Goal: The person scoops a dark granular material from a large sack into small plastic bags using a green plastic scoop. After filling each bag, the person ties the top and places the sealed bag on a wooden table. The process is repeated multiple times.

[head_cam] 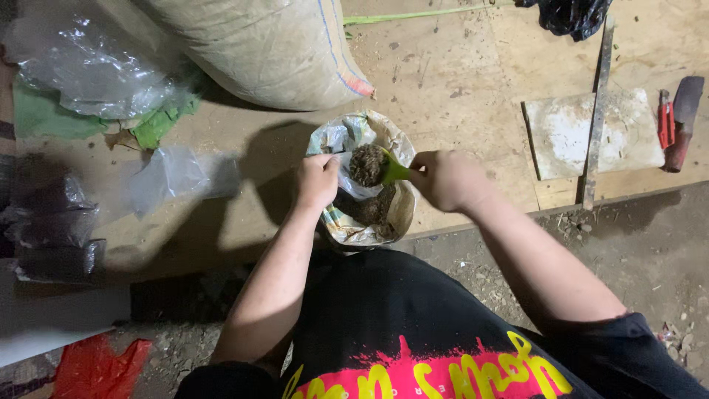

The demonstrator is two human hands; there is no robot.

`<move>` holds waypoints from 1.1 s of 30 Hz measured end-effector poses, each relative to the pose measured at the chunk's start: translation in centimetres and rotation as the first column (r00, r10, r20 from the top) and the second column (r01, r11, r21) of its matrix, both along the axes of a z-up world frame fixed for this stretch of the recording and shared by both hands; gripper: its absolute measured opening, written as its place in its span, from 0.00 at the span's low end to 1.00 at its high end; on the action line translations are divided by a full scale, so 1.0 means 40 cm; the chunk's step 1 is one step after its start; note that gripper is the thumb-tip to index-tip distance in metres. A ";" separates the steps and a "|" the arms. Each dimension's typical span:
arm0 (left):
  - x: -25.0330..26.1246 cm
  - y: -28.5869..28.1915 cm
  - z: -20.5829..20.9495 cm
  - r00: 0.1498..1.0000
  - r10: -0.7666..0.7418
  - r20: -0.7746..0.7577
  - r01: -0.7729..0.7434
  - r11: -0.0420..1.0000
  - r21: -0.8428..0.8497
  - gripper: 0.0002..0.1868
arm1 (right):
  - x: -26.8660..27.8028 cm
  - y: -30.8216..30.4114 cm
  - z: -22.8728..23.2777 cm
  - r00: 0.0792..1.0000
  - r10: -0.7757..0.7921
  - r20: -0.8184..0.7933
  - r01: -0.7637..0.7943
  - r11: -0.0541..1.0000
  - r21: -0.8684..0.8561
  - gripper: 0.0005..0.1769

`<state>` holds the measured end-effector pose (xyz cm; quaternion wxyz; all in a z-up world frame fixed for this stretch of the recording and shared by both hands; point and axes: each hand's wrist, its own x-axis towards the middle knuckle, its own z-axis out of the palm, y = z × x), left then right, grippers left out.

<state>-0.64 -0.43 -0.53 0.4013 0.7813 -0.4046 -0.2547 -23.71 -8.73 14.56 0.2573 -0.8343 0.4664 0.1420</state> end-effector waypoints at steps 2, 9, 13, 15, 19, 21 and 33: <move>0.003 -0.010 -0.014 0.999 0.007 -0.050 -0.007 1.000 0.007 0.13 | 0.023 0.029 0.015 0.996 -0.037 -0.078 0.039 0.999 0.022 0.23; 0.008 -0.019 -0.042 0.996 -0.008 -0.087 0.015 0.997 0.079 0.17 | 0.036 0.101 -0.040 0.966 0.179 -0.187 -0.221 0.946 -0.238 0.21; 0.004 -0.014 -0.026 1.000 0.023 -0.015 -0.021 0.998 0.066 0.15 | 0.015 0.113 -0.074 0.959 0.251 -0.129 -0.282 0.851 -0.444 0.22; 0.004 0.002 -0.013 0.999 0.044 0.021 -0.046 0.994 0.098 0.14 | 0.006 0.117 -0.065 0.970 0.212 -0.118 -0.242 0.880 -0.409 0.20; 0.002 0.023 0.001 0.995 0.054 0.083 -0.057 0.998 0.036 0.13 | -0.004 0.103 -0.003 0.989 0.126 -0.072 -0.144 0.921 -0.363 0.19; 0.008 0.024 0.003 0.996 0.069 0.053 -0.069 0.998 -0.013 0.13 | -0.019 0.100 0.034 0.997 0.070 -0.032 -0.077 0.937 -0.342 0.19; 0.049 -0.026 -0.035 0.974 0.139 -0.177 -0.177 0.958 -0.224 0.16 | 0.085 0.099 -0.186 0.899 0.310 -0.308 -0.298 0.951 0.086 0.18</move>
